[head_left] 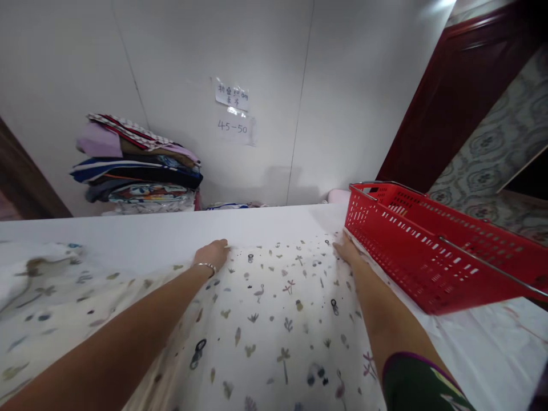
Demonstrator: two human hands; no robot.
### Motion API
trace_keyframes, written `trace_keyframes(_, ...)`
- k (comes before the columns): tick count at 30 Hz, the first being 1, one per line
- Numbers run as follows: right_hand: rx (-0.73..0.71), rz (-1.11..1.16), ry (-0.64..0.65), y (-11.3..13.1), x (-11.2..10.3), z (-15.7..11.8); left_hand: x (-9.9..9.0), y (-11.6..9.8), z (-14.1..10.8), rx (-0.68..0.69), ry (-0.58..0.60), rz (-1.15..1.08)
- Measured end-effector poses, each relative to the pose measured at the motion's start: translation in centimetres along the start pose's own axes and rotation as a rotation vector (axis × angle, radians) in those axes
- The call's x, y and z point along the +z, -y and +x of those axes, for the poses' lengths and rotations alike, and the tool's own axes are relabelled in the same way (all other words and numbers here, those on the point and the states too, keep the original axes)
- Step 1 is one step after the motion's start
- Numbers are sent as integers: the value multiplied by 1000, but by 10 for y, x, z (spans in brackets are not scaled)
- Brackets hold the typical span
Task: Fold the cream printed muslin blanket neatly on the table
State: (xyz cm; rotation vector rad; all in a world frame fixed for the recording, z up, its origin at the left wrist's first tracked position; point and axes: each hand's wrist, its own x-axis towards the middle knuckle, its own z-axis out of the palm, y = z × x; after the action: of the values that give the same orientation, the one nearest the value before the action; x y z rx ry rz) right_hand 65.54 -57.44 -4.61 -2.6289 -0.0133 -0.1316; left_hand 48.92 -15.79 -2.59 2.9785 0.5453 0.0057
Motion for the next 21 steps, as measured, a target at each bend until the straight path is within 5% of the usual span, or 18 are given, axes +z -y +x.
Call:
trace_keyframes(6, -170, -42, 80, -9, -13, -59, -10, 2, -21, 112, -63, 3)
trace_keyframes(9, -228, -60, 106, -36, -36, -107, -11, -3, -56, 275, -75, -21)
trace_keyframes(12, -257, -10, -18, -79, -73, -160, -9, -4, -105, 434, -35, -73)
trace_keyframes(16, 21, 93, -208, -138, -124, -224, 1, 5, -166, 490, 75, -100)
trace_keyframes(21, 424, 224, -138, -162, -143, -267, 17, 12, -201, 549, 26, -88)
